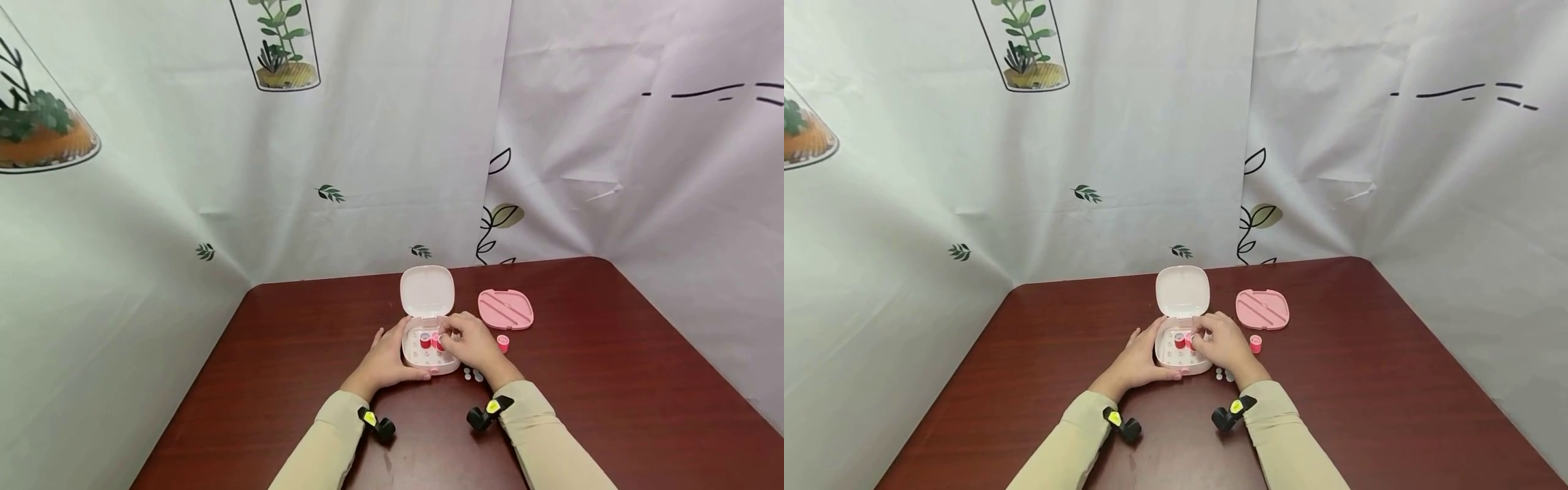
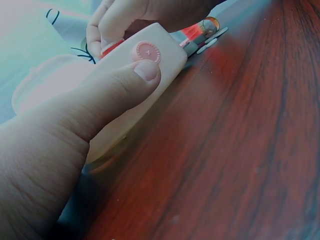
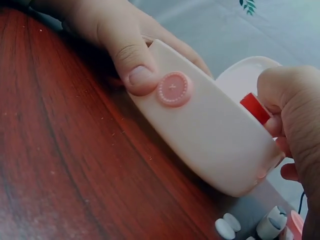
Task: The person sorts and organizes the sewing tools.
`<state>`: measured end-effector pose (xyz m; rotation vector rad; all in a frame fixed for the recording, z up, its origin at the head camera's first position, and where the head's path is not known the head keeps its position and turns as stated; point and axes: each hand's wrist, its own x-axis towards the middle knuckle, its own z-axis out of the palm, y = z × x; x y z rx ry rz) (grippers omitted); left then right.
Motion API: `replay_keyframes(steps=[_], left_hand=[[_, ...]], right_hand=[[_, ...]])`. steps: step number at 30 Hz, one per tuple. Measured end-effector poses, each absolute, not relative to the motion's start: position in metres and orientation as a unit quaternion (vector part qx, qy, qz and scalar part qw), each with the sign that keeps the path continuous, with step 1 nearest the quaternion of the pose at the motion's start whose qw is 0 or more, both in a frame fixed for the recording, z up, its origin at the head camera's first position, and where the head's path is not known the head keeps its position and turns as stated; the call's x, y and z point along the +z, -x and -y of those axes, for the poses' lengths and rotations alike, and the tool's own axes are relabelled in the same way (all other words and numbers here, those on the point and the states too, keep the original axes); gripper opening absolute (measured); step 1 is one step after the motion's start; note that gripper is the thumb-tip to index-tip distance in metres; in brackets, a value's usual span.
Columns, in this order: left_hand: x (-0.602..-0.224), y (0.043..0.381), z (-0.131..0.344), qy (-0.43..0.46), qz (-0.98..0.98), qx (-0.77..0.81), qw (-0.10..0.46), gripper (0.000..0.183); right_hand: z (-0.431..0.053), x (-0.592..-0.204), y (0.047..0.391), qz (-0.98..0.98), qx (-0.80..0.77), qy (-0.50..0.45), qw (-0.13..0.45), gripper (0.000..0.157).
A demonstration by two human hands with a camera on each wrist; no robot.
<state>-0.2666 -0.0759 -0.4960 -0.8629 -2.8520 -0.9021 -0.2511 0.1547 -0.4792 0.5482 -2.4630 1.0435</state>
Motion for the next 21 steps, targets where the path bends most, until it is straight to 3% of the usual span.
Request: replay_keyframes(steps=[4,13,21], left_hand=[[-0.4940,0.2651,0.0761,0.277,0.915,-0.292,0.011,0.123],[-0.4963,0.2652,0.0767,0.283,0.913,-0.294,0.017,0.124],[-0.4959,0.2660,0.0758,0.283,0.912,-0.297,0.017,0.122]], right_hand=[[-0.1536,-0.4819,0.2516,0.888,0.364,-0.208,0.191,0.018],[-0.1542,-0.4831,0.2536,0.892,0.326,-0.248,0.188,0.006],[-0.1549,-0.4817,0.2541,0.899,0.320,-0.245,0.170,0.007]])
